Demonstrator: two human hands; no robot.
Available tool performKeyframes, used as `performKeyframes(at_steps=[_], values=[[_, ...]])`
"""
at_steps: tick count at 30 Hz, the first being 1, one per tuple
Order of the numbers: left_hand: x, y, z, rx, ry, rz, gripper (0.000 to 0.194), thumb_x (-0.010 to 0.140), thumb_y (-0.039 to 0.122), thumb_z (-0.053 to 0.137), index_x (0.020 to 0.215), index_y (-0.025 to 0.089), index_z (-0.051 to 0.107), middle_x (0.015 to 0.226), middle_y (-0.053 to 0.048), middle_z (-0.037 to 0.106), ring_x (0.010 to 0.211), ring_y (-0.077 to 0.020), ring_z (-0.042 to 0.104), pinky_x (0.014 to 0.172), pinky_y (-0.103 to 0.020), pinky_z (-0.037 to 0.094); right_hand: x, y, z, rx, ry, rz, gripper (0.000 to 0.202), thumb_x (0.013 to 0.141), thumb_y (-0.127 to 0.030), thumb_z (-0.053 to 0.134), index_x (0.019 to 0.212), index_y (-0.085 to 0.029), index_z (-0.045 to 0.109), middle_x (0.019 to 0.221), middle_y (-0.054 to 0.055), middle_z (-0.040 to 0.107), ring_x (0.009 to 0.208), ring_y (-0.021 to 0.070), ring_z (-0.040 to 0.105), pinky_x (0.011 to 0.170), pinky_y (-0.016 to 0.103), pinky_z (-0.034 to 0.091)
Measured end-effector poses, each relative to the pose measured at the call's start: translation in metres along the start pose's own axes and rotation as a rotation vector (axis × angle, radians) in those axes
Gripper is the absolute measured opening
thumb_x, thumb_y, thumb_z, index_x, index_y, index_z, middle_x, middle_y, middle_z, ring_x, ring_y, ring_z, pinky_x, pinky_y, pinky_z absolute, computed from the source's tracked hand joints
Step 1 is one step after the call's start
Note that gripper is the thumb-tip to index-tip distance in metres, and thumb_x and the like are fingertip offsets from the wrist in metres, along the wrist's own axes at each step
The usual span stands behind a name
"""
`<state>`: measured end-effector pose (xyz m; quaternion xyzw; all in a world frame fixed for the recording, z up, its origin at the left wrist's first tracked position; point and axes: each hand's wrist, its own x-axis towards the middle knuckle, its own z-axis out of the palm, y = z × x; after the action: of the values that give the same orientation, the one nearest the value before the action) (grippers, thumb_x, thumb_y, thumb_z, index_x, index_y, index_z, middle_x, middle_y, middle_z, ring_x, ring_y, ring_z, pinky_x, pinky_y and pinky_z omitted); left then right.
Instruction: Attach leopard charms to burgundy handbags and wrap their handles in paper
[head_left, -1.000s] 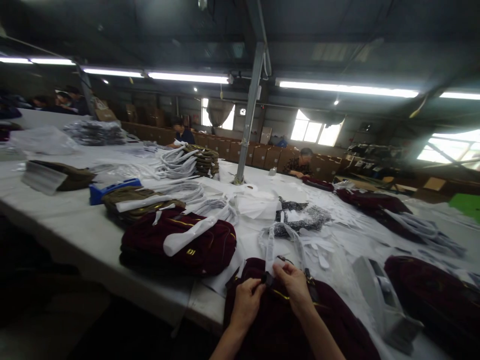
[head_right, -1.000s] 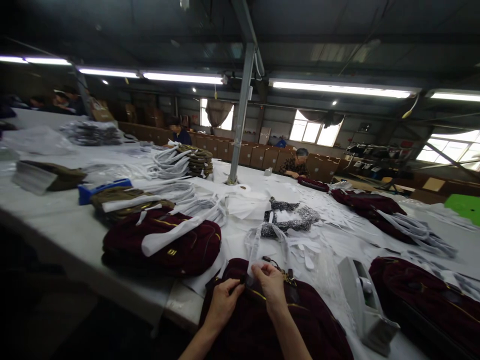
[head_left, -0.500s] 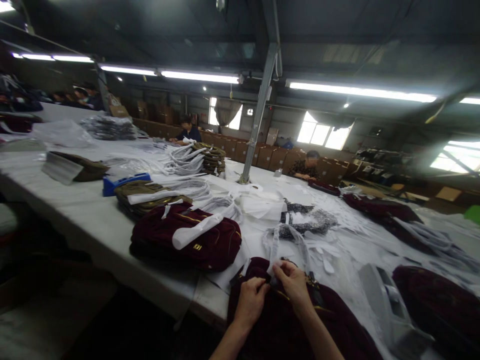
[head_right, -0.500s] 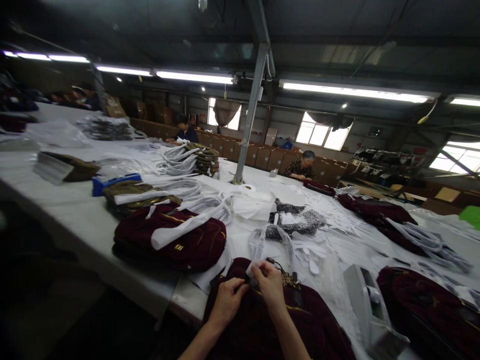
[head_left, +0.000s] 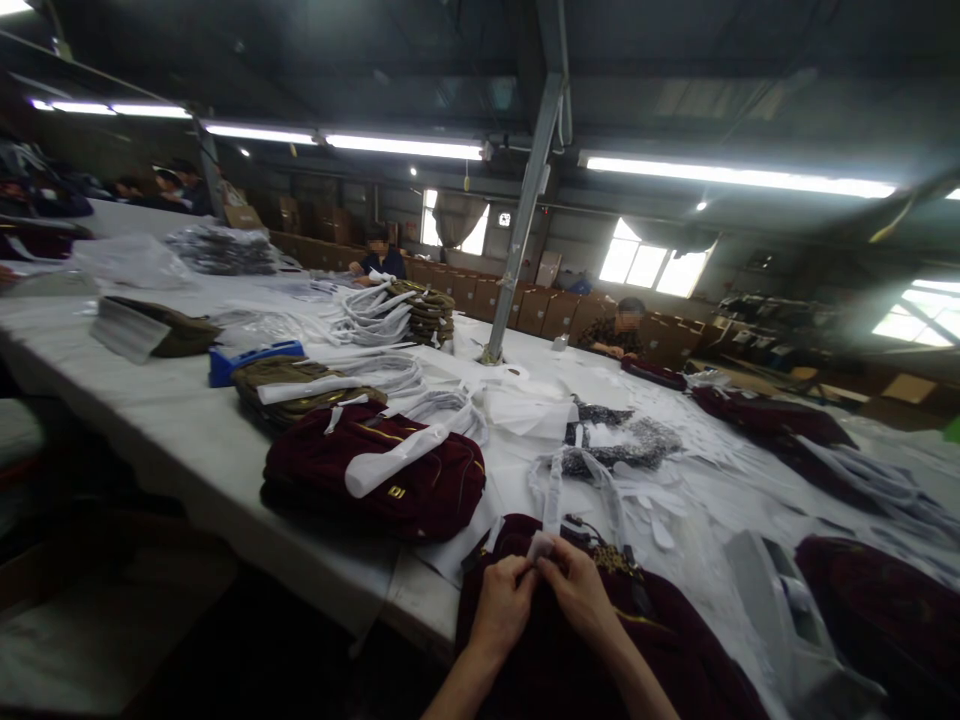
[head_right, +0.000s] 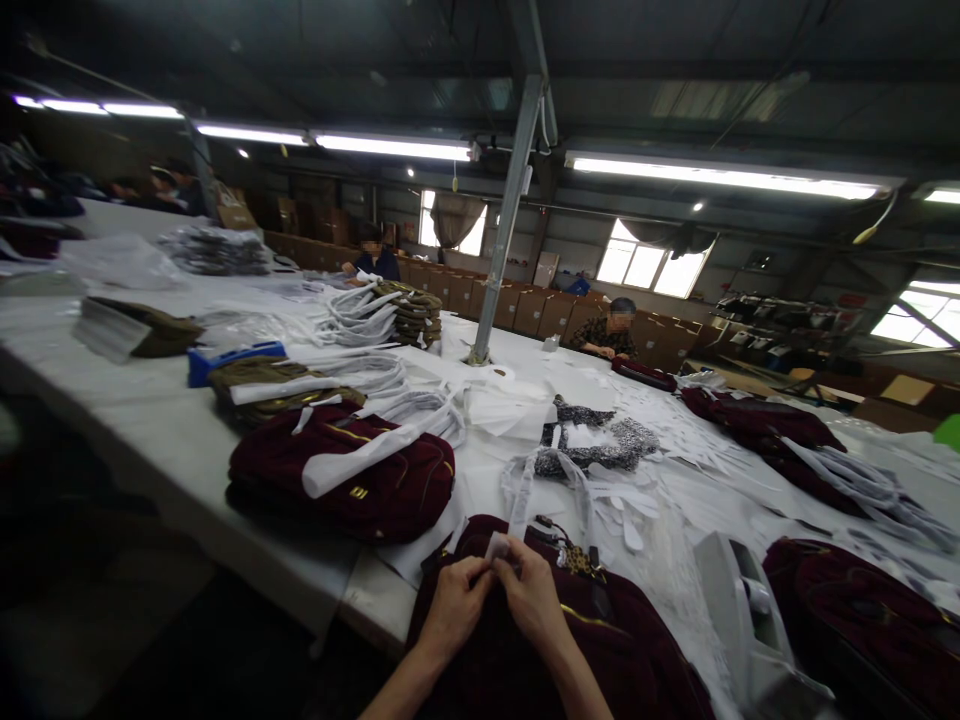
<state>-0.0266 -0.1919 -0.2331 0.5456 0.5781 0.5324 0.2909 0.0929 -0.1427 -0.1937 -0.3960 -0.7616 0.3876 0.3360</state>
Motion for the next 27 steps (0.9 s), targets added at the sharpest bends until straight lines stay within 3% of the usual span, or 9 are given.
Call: performKeyframes(at_steps=[3, 5, 10, 12, 16, 22, 27], values=[[0.000, 0.001, 0.000, -0.011, -0.008, -0.013, 0.024, 0.080, 0.025, 0.044, 0.072, 0.016, 0.065, 0.072, -0.004, 0.067, 0.070, -0.0173, 0.061, 0.065, -0.026, 0.042, 0.000, -0.002, 0.002, -0.007, 0.013, 0.009, 0.020, 0.077, -0.023, 0.051, 0.092, -0.017, 0.064, 0.087, 0.004, 0.068, 0.083, 0.0229, 0.061, 0.078, 0.030, 0.044], [0.000, 0.000, -0.001, -0.062, -0.008, -0.056, 0.016, 0.076, 0.023, 0.050, 0.082, 0.016, 0.063, 0.076, -0.004, 0.068, 0.071, -0.0172, 0.062, 0.066, -0.025, 0.044, 0.001, -0.003, 0.002, 0.000, 0.014, 0.016, 0.021, 0.077, -0.023, 0.051, 0.092, -0.017, 0.064, 0.087, 0.005, 0.068, 0.084, 0.0233, 0.061, 0.079, 0.031, 0.045], [0.000, -0.001, -0.002, -0.300, 0.022, -0.155, 0.042, 0.075, 0.025, 0.056, 0.114, 0.016, 0.047, 0.087, -0.005, 0.069, 0.075, -0.0161, 0.064, 0.070, -0.024, 0.048, 0.002, -0.001, 0.001, 0.038, -0.020, 0.003, 0.023, 0.077, -0.024, 0.051, 0.095, -0.017, 0.063, 0.090, 0.006, 0.068, 0.087, 0.0240, 0.062, 0.081, 0.033, 0.045], [0.000, -0.002, -0.002, -0.300, 0.044, -0.127, 0.034, 0.080, 0.030, 0.051, 0.111, 0.017, 0.052, 0.091, -0.005, 0.068, 0.080, -0.0165, 0.064, 0.074, -0.024, 0.047, 0.002, 0.003, 0.001, 0.058, -0.006, 0.011, 0.027, 0.076, -0.024, 0.053, 0.101, -0.017, 0.061, 0.095, 0.006, 0.068, 0.090, 0.0242, 0.062, 0.083, 0.034, 0.045], [0.000, -0.004, -0.002, -0.185, 0.090, -0.099, 0.021, 0.082, 0.032, 0.049, 0.088, 0.019, 0.065, 0.085, -0.003, 0.069, 0.079, -0.0169, 0.062, 0.073, -0.023, 0.045, 0.001, 0.008, 0.000, 0.084, -0.021, 0.027, 0.033, 0.078, -0.028, 0.055, 0.109, -0.018, 0.058, 0.094, 0.006, 0.068, 0.088, 0.0230, 0.063, 0.083, 0.033, 0.047], [0.000, -0.007, -0.002, -0.177, 0.081, -0.130, 0.024, 0.082, 0.036, 0.049, 0.077, 0.017, 0.063, 0.069, -0.001, 0.065, 0.066, -0.0152, 0.059, 0.061, -0.021, 0.042, 0.003, 0.006, -0.006, 0.076, -0.025, 0.029, 0.035, 0.082, -0.041, 0.051, 0.103, -0.016, 0.063, 0.098, 0.007, 0.068, 0.092, 0.0235, 0.062, 0.083, 0.033, 0.047], [0.001, -0.007, -0.001, -0.124, 0.109, -0.103, 0.021, 0.082, 0.033, 0.049, 0.072, 0.017, 0.060, 0.064, 0.000, 0.061, 0.061, -0.0137, 0.055, 0.059, -0.021, 0.041, 0.005, 0.004, -0.004, 0.057, -0.053, 0.013, 0.027, 0.079, -0.032, 0.057, 0.098, -0.016, 0.066, 0.094, 0.007, 0.069, 0.090, 0.0242, 0.062, 0.083, 0.034, 0.046]])
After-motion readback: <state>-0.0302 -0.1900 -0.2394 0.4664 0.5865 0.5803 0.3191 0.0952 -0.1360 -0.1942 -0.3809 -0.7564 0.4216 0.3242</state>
